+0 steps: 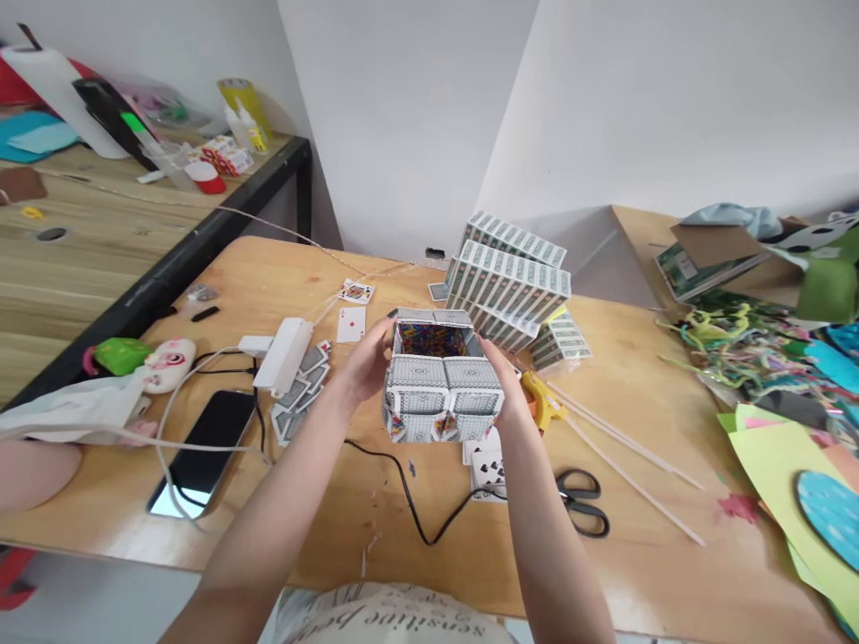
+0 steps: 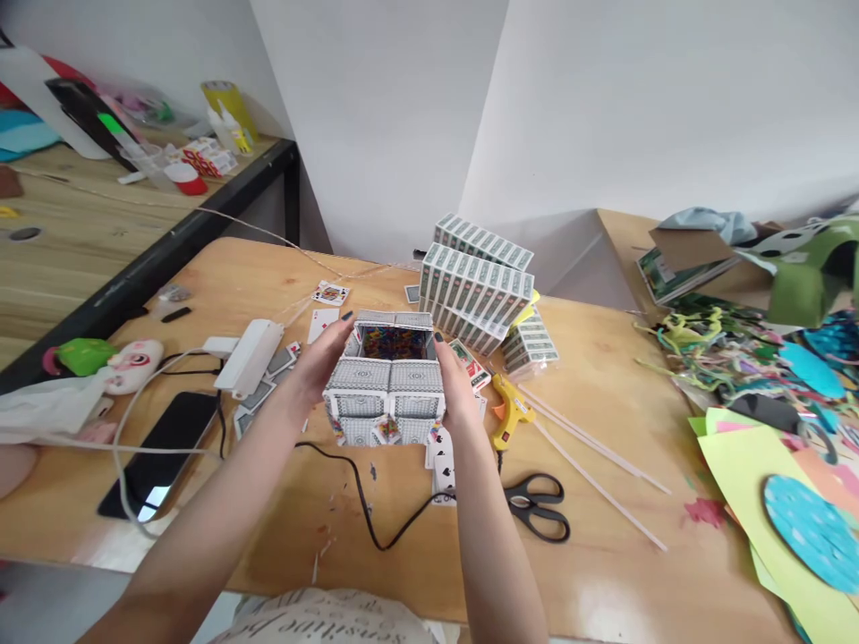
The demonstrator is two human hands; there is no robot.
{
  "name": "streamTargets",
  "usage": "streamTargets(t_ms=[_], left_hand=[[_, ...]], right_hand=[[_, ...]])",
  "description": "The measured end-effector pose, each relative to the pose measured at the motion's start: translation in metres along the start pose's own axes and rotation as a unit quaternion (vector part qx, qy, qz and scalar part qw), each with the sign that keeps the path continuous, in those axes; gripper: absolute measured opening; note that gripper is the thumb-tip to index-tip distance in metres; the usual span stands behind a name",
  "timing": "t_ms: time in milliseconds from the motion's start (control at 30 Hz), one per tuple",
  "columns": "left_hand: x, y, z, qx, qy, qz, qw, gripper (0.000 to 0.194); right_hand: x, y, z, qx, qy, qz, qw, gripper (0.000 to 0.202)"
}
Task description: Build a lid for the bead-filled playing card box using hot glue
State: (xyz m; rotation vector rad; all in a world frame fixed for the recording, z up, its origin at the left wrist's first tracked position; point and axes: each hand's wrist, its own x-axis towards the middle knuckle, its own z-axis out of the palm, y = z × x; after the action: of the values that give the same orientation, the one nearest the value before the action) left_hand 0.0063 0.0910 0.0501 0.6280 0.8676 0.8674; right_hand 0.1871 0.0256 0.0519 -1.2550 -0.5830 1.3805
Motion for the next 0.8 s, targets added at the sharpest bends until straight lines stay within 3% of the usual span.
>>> streamTargets(t_ms=[300,500,667,800], left_hand=[[0.014,-0.005,-0.007,0.045,-0.042,-0.003,0.998,0.042],[0.018,-0.006,-0.01,0.04,-0.045,-0.086,0.994,0.042],[-0.002,0.006,0.008,0.064,0.028,-0.109,0.992,0.036],[-0.025,0.013,0.025,0.101,0.085,-0.077,0.988,0.032]], right_hand=[[-0.011,-0.01,0.008,-0.075,0.024,-0.041,0.996,0.042],[-0.011,-0.011,0.009,-0.077,0.016,-0.046,0.996,0.038],[-0.013,-0.011,0.01,-0.076,0.019,-0.051,0.996,0.035],[-0.016,-0.012,0.011,-0.075,0.013,-0.047,0.996,0.038]])
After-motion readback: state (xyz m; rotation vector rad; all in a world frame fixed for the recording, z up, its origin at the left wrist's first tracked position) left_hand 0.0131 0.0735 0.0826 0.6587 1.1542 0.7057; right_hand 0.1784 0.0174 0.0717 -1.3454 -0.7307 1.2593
